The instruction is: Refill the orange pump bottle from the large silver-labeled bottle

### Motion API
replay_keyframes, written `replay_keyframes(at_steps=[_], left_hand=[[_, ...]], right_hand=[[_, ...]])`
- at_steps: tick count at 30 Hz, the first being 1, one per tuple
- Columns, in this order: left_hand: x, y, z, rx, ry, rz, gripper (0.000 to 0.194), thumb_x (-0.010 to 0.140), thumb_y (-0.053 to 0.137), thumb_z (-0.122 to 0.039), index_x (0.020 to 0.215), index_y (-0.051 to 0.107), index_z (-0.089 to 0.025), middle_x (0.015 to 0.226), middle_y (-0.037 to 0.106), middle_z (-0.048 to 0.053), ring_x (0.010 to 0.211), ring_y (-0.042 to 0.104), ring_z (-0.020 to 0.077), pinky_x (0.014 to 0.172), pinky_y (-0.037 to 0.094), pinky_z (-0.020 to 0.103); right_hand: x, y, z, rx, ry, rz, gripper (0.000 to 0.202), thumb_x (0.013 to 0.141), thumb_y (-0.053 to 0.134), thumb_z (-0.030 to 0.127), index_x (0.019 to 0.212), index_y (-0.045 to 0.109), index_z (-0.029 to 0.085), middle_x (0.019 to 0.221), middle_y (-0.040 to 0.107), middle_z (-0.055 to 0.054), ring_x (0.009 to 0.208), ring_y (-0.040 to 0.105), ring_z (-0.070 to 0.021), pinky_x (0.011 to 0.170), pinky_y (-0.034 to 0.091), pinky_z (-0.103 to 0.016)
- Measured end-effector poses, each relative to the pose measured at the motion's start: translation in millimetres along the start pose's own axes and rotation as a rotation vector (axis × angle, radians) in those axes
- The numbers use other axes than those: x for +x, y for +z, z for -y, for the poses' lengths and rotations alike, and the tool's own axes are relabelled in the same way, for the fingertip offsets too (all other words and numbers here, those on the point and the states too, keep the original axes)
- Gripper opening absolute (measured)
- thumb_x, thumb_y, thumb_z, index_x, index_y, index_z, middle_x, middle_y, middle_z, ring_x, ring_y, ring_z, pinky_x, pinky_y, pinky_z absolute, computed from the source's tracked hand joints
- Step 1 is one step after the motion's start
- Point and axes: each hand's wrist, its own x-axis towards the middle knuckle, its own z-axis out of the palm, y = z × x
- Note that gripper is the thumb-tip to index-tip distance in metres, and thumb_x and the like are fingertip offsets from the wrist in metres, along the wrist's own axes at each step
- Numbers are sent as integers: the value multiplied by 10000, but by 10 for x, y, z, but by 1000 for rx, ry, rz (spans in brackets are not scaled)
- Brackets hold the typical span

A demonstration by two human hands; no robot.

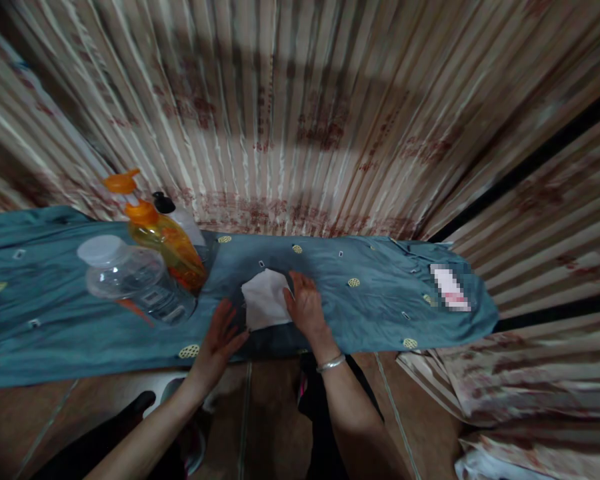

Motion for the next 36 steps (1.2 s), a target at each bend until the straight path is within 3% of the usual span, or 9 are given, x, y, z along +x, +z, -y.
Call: replay_keyframes(at_steps=[5, 9, 12, 15, 18, 21, 24, 30, 36], left_hand=[[-22, -180, -221, 342, 440, 36, 790, 920, 758, -346, 1633, 425, -275, 1771, 382, 188, 1664, 327, 365, 1325, 293, 618], [25, -333, -577, 791, 1076, -139, 955, 964, 713, -189, 1748, 174, -266, 1793, 305, 235, 1681, 285, 353, 1300, 335, 612], [83, -556, -832, 857, 1215, -326, 1107, 907, 805, -273, 1760, 101, -233, 1818, 233, 245, 1700, 204, 392, 1331, 217, 649], [191, -829, -954, 823, 1166, -483, 1252, 814, 898, -422, 1759, 88, -285, 1837, 181, 224, 1700, 142, 454, 1326, 126, 714], [355, -1001, -923, 609, 806, -531, 1351, 718, 941, -525, 1741, 119, -200, 1827, 140, 274, 1700, 142, 456, 1348, 109, 664], [517, -1022, -829, 310, 520, -445, 1477, 559, 994, -491, 1715, 127, -187, 1775, 267, 286, 1654, 313, 439, 1335, 265, 584], [619, -979, -756, 276, 466, -433, 1400, 528, 994, -461, 1672, 235, -187, 1688, 427, 271, 1536, 509, 429, 1269, 408, 567], [712, -948, -705, 267, 387, -483, 1115, 546, 973, -365, 1510, 427, -230, 1334, 731, 165, 1203, 747, 370, 1041, 605, 541], [702, -960, -785, 272, 328, -481, 759, 515, 920, -350, 1182, 574, -245, 1004, 785, 49, 906, 783, 310, 834, 636, 451]], right_hand=[[-68, 186, 131, -91, -218, 208, 230, 961, 690, 201, 1178, 767, 184, 1362, 753, -193, 1295, 701, -327, 1144, 552, -478], [-81, 184, 174, 13, -226, 53, 275, 1000, 644, 231, 1256, 738, 194, 1286, 795, -179, 1211, 753, -326, 1057, 611, -494], [-110, 36, 412, 125, -286, -11, 325, 1056, 592, 293, 1335, 700, 168, 1262, 806, -177, 1092, 794, -294, 982, 639, -456], [-63, -242, 930, 210, -403, -39, 335, 1095, 572, 350, 1368, 680, 188, 1182, 827, -129, 1003, 803, -244, 941, 634, -388], [120, -574, 1620, 123, -586, -19, 333, 1114, 568, 358, 1362, 673, 163, 1134, 832, -111, 1071, 785, -238, 986, 596, -365], [368, -803, 2273, -116, -669, 20, 358, 1141, 526, 390, 1348, 676, 140, 1149, 824, -132, 1128, 765, -256, 979, 566, -354], [573, -851, 2714, -337, -675, 105, 477, 1147, 489, 486, 1255, 728, 87, 1096, 826, -200, 1100, 776, -296, 912, 557, -351], [745, -782, 2963, -471, -724, 240, 464, 1119, 551, 485, 1191, 790, 93, 1197, 817, -230, 1205, 752, -325, 964, 553, -374], [754, -800, 2944, -484, -740, 305, 438, 1111, 551, 425, 1195, 787, 66, 1189, 821, -230, 1171, 757, -318, 949, 551, -367]])
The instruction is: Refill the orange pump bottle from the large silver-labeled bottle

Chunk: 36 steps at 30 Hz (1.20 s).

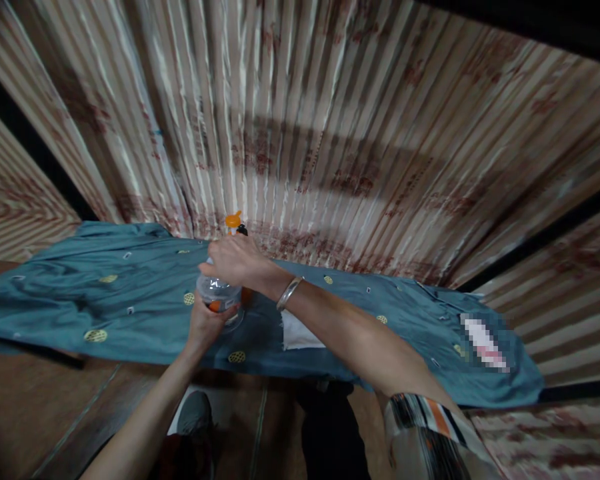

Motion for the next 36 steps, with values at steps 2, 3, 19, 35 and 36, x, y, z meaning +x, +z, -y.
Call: replay_keyframes(at_steps=[2, 3, 19, 35, 36], left_hand=[[-3, -23, -36, 0, -12, 10, 722, 512, 903, -369, 1141, 573, -244, 960, 779, 40, 869, 775, 302, 802, 626, 435], [-4, -32, -50, 0, -17, 15, 715, 508, 898, -381, 1129, 572, -244, 947, 776, 37, 857, 772, 299, 791, 621, 429], [-7, -32, -118, -43, -2, 43, 726, 485, 876, -400, 1130, 580, -250, 991, 800, 59, 908, 784, 325, 854, 627, 474], [-7, -49, -102, -5, -1, 41, 758, 471, 915, -405, 1139, 593, -247, 1071, 797, 71, 1002, 774, 323, 931, 615, 475], [-8, -50, -100, -4, 0, 38, 766, 469, 921, -406, 1142, 592, -242, 1071, 794, 76, 1001, 775, 325, 930, 617, 479]], right_hand=[[0, 4, -1, -5, -25, -12, 424, 1107, 560, 416, 1176, 790, 67, 1156, 827, -224, 1123, 768, -313, 929, 555, -366], [0, 2, -4, -7, -38, -15, 410, 1104, 567, 408, 1166, 792, 71, 1139, 830, -218, 1097, 772, -312, 915, 558, -367], [7, -250, -25, -63, -140, 71, 249, 1031, 708, 286, 1091, 821, 71, 1098, 825, -201, 1062, 757, -334, 927, 568, -437], [-418, 400, -716, 754, -20, -194, 304, 807, 757, 192, 1092, 652, 204, 976, 759, 5, 879, 712, -176, 840, 553, -314], [-505, 594, -762, 948, 34, -194, 312, 784, 775, 216, 1065, 637, 217, 945, 760, 17, 846, 720, -170, 808, 569, -311]])
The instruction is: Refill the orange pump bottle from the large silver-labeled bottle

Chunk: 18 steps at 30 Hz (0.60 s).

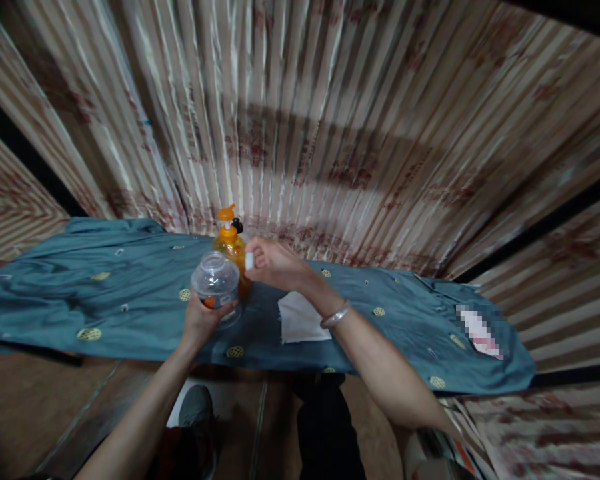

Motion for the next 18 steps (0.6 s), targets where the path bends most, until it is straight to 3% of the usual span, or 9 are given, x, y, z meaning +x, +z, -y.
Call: replay_keyframes(at_steps=[3, 6, 13, 18], left_hand=[[-6, -6, 2, 2, 6, -8, 766, 470, 934, -406, 1135, 590, -242, 1080, 787, 89, 998, 775, 336, 937, 620, 511], [-14, -10, 2, 2, 14, -12, 737, 488, 935, -396, 1126, 592, -259, 1082, 783, 92, 1007, 772, 347, 962, 615, 554], [-15, 4, 7, 1, 7, -19, 772, 467, 951, -369, 1133, 577, -253, 1078, 786, 87, 1009, 784, 346, 963, 624, 547], [-11, 7, 20, 8, 0, 0, 788, 456, 958, -380, 1132, 575, -248, 1099, 793, 99, 1035, 784, 349, 986, 616, 534]], right_hand=[[-308, 239, -456, 420, 136, -81, 394, 693, 882, 334, 973, 620, 244, 844, 755, 39, 786, 740, -179, 796, 610, -351], [-507, 459, -686, 580, 191, -148, 444, 659, 944, 409, 959, 662, 243, 857, 778, 27, 801, 756, -178, 839, 620, -368], [-556, 790, -735, 748, 301, -218, 500, 569, 1002, 446, 946, 749, 236, 874, 815, 31, 844, 774, -182, 909, 623, -379], [-618, 1111, -852, 901, 388, -359, 541, 472, 1027, 429, 889, 735, 243, 847, 825, 21, 839, 793, -210, 872, 645, -375]])
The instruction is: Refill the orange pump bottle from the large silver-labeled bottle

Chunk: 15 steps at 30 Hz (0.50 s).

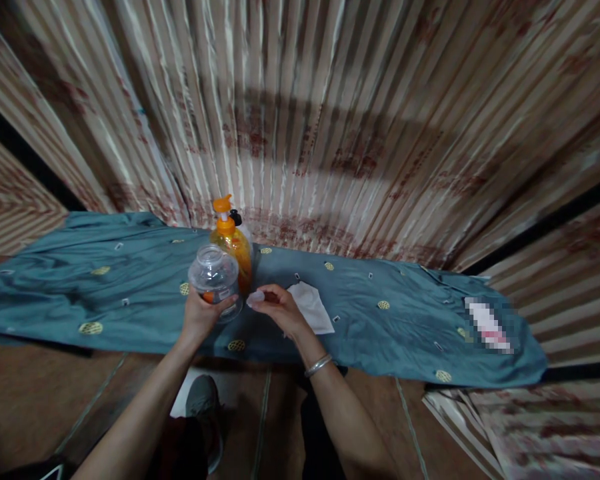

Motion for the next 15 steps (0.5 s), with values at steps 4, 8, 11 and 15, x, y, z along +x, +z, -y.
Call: replay_keyframes(at_steps=[4, 8, 11, 15], left_hand=[[-7, -10, 8, 15, -8, 12, 780, 470, 959, -400, 1135, 576, -257, 1081, 801, 79, 1033, 781, 343, 981, 612, 529], [-12, -14, 16, 16, -10, 14, 762, 479, 955, -409, 1124, 578, -257, 1052, 802, 64, 1004, 776, 330, 953, 611, 505], [-15, -2, 16, 3, 4, 5, 770, 471, 952, -398, 1126, 576, -248, 1080, 796, 70, 1035, 770, 328, 959, 603, 485], [-27, 25, 3, -28, 18, -6, 774, 472, 938, -345, 1143, 566, -244, 1103, 794, 80, 1026, 774, 316, 957, 608, 470]], right_hand=[[-52, 20, -244, 28, 40, -77, 596, 398, 1038, 398, 866, 702, 241, 796, 805, 41, 793, 773, -198, 846, 641, -370], [-95, 98, -227, 18, 16, -78, 574, 468, 1020, 422, 923, 715, 250, 873, 820, 17, 879, 781, -216, 907, 638, -394], [-86, 199, 46, -52, -104, -4, 506, 598, 978, 454, 989, 729, 251, 992, 831, -14, 994, 784, -237, 972, 631, -414], [17, 300, 584, -143, -304, 81, 482, 703, 932, 460, 1087, 713, 267, 1075, 827, -18, 1038, 776, -231, 1008, 620, -409]])
